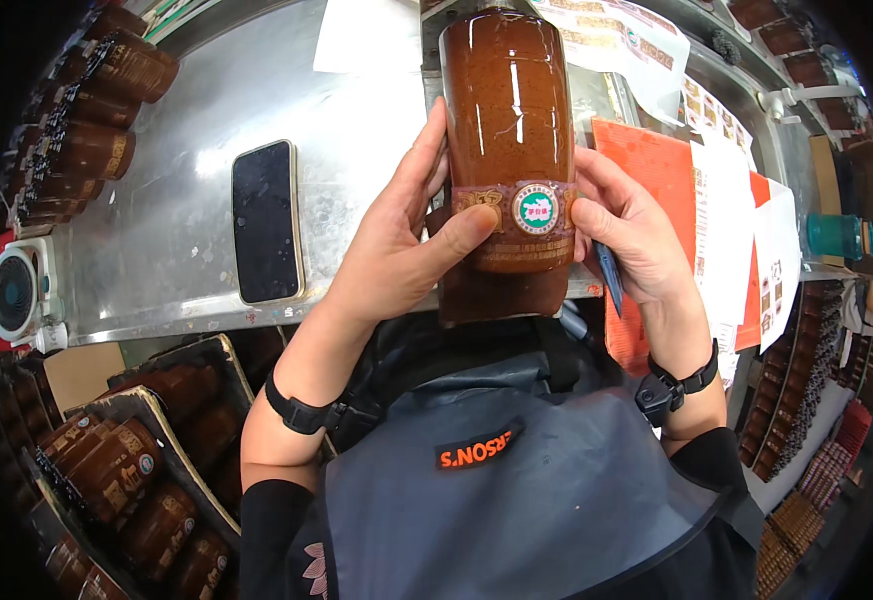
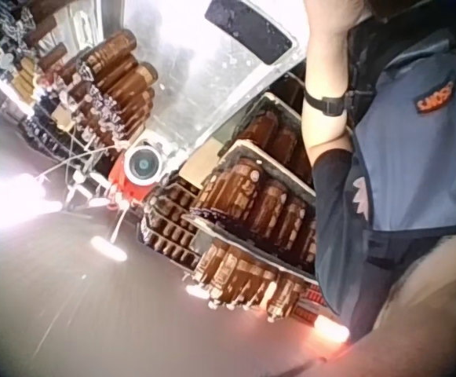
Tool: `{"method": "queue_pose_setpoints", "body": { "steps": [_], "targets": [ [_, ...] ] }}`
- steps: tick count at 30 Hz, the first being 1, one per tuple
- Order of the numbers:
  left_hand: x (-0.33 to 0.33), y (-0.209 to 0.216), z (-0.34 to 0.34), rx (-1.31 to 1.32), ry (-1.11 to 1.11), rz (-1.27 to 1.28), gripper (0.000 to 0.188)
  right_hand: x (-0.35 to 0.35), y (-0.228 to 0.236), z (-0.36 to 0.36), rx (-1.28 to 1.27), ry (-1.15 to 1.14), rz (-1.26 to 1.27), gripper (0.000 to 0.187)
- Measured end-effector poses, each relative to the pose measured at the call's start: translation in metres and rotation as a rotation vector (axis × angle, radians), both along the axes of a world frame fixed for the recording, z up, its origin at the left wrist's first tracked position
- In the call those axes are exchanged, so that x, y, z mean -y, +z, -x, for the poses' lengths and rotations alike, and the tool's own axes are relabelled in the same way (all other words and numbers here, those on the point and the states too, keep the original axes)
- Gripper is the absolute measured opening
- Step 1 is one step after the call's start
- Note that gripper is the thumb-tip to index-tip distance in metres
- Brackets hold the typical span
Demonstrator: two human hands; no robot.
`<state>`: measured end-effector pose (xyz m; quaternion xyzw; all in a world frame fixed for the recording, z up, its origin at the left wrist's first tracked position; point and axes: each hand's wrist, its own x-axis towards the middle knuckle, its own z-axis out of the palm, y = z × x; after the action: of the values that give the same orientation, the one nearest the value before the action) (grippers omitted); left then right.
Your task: Applying and smoothing decorative and informational labels onto glass liquor bottles at a production workstation.
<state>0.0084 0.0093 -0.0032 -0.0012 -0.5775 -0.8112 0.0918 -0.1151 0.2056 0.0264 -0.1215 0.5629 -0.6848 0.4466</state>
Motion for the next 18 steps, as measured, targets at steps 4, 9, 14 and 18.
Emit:
{"method": "queue_pose_setpoints", "body": {
  "steps": [4, 9, 14, 18],
  "targets": [
    [0.007, -0.007, 0.002, -0.012, -0.014, 0.002, 0.08, -0.004, 0.0, 0.002, 0.019, 0.008, 0.031, 0.065],
    [0.001, -0.01, -0.002, -0.003, 0.016, 0.026, 0.076, -0.004, 0.0, 0.001, -0.032, 0.017, -0.017, 0.067],
    [-0.001, -0.012, -0.002, 0.0, 0.033, 0.029, 0.076, -0.004, -0.003, 0.002, -0.037, 0.019, -0.01, 0.066],
    [-0.001, -0.011, -0.003, -0.002, 0.04, 0.017, 0.077, -0.002, -0.001, 0.0, -0.038, -0.005, -0.021, 0.065]
  ]
}}
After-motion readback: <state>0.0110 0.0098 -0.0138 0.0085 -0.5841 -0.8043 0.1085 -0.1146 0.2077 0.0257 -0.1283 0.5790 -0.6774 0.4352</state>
